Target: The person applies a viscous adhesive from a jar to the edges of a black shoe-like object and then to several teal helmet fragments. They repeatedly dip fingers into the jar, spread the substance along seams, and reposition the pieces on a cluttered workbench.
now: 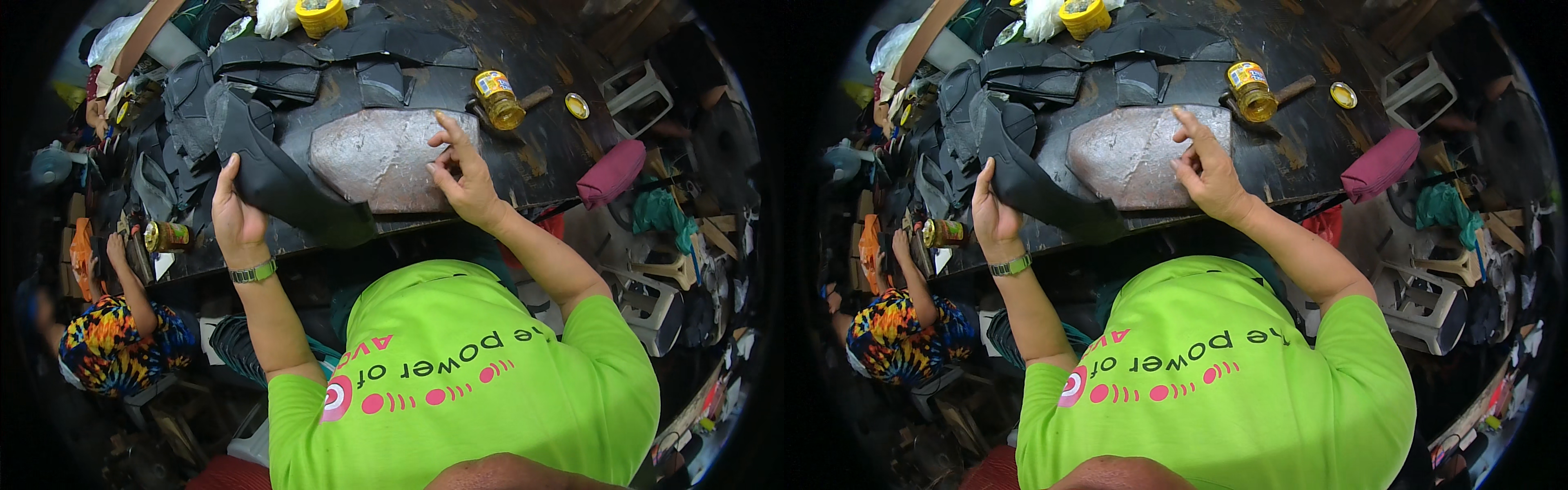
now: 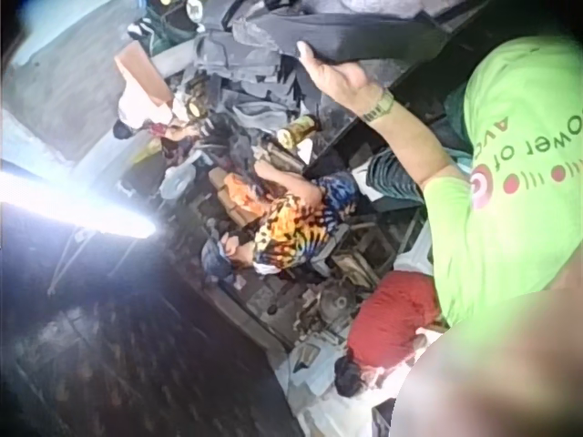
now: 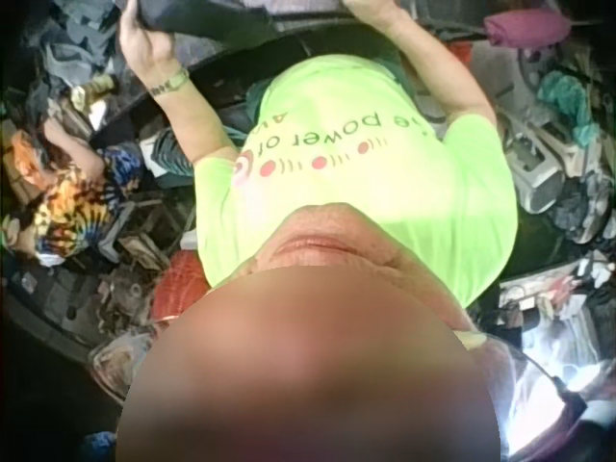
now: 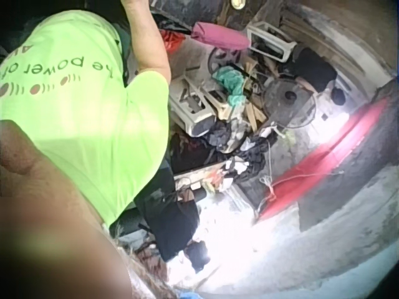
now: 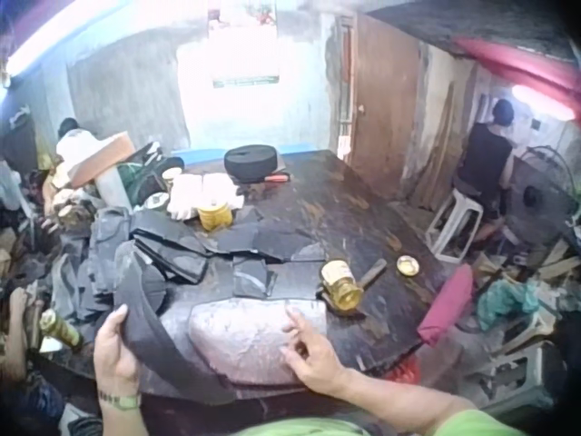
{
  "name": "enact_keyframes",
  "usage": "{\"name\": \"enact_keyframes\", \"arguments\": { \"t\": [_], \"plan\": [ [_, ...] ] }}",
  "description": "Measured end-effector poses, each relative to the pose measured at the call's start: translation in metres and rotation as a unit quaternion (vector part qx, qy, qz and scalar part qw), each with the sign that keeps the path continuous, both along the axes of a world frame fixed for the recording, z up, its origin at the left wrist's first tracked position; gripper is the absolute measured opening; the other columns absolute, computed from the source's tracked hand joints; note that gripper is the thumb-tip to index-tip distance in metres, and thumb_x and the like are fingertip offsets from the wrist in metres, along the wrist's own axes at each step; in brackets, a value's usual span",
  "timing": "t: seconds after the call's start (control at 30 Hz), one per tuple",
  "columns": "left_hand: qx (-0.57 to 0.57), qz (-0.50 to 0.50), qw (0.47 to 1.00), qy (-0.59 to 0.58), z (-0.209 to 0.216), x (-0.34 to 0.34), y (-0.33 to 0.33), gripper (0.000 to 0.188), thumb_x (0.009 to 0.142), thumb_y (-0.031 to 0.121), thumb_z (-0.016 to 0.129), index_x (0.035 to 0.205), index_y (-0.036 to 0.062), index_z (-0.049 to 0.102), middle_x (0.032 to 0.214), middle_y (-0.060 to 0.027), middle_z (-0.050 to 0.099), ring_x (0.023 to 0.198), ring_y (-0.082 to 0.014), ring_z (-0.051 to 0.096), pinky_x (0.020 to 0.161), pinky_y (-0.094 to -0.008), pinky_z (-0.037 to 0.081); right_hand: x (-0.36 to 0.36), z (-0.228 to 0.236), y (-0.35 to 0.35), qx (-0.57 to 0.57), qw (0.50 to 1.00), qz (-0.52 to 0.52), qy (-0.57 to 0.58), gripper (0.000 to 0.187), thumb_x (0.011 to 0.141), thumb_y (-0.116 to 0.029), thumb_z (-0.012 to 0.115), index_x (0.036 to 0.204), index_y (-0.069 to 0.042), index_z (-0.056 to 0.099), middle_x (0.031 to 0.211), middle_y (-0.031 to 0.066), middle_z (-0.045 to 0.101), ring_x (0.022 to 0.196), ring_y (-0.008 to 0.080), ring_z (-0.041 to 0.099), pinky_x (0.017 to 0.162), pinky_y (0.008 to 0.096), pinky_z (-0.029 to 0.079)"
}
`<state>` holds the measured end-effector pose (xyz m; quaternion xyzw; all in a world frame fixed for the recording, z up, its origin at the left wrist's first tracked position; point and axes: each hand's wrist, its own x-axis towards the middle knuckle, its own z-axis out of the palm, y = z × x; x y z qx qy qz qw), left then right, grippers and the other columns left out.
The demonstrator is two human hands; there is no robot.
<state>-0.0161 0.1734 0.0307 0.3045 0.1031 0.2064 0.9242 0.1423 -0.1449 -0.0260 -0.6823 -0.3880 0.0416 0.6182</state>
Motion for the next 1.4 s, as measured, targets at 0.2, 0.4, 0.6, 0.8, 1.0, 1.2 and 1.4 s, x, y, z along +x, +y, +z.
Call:
{"name": "enact_keyframes", "arguments": {
  "t": [0.2,0.4,0.6,0.8,1.0,1.2,1.4],
  "plan": [
    [0.013,0.011,1.000,0.008,0.010,0.034,0.021,0.036,0.101,0.015,0.058,0.131,-0.0053,0.057,0.131,-0.0166,0.064,0.120,-0.0294,0.062,0.107,-0.0422,0.048,0.005,-0.012,0.002,0.021,0.998,-0.022,0.052,0.079,0.088,0.003,0.062,0.158,-0.014,0.029,0.111,0.0091,0.059,0.073,0.0057,0.055,0.069,0.0222,0.047],
    [0.070,-0.161,0.981,-0.082,0.019,0.048,0.030,0.037,0.105,0.025,0.051,0.126,-0.0042,0.060,0.121,-0.0193,0.069,0.112,-0.0309,0.068,0.100,-0.0450,0.053,0.004,-0.017,0.000,0.061,0.985,-0.018,0.162,0.076,0.096,-0.004,0.060,0.159,-0.015,0.021,0.107,0.0052,0.058,0.076,0.0071,0.056,0.073,0.0200,0.050],
    [0.113,-0.062,0.988,-0.082,0.038,0.033,-0.003,0.029,0.106,0.018,0.050,0.121,-0.0032,0.060,0.114,-0.0186,0.071,0.104,-0.0264,0.071,0.092,-0.0387,0.059,-0.005,-0.006,0.003,0.115,0.981,-0.010,0.153,0.075,0.095,0.002,0.058,0.159,-0.013,0.022,0.108,0.0049,0.058,0.081,0.0076,0.056,0.073,0.0205,0.047],
    [0.154,-0.002,0.983,-0.099,0.040,0.038,-0.037,0.023,0.103,0.012,0.053,0.120,-0.0016,0.061,0.116,-0.0136,0.071,0.106,-0.0227,0.068,0.096,-0.0357,0.055,-0.002,0.045,0.025,0.103,0.965,0.008,-0.240,0.104,0.079,-0.021,0.081,0.159,-0.004,0.018,0.142,0.0132,0.044,0.121,0.0219,0.048,0.102,0.0356,0.038],
    [0.013,-0.101,0.970,-0.219,0.037,0.034,-0.066,0.028,0.103,0.012,0.054,0.124,-0.0046,0.061,0.125,-0.0170,0.067,0.120,-0.0269,0.062,0.110,-0.0429,0.045,-0.013,0.086,0.072,0.051,0.935,-0.007,-0.351,0.103,0.073,-0.015,0.082,0.156,-0.003,0.023,0.152,0.0189,0.036,0.131,0.0329,0.046,0.110,0.0406,0.037],
    [0.026,0.131,0.986,-0.096,0.029,0.015,-0.111,0.029,0.102,0.011,0.056,0.126,-0.0049,0.060,0.128,-0.0146,0.066,0.117,-0.0226,0.064,0.106,-0.0370,0.049,-0.022,0.100,0.086,0.032,0.952,0.027,-0.302,0.102,0.063,-0.004,0.082,0.153,-0.004,0.033,0.140,0.0226,0.049,0.129,0.0432,0.048,0.112,0.0480,0.038],
    [-0.006,0.090,0.993,-0.078,0.001,0.011,-0.114,0.028,0.103,0.013,0.055,0.126,-0.0014,0.060,0.126,-0.0143,0.067,0.114,-0.0215,0.065,0.104,-0.0362,0.050,0.003,0.107,0.095,-0.028,0.934,0.080,-0.347,0.103,0.059,0.005,0.073,0.153,-0.011,0.036,0.139,0.0188,0.052,0.130,0.0392,0.048,0.113,0.0465,0.039]
  ]
}}
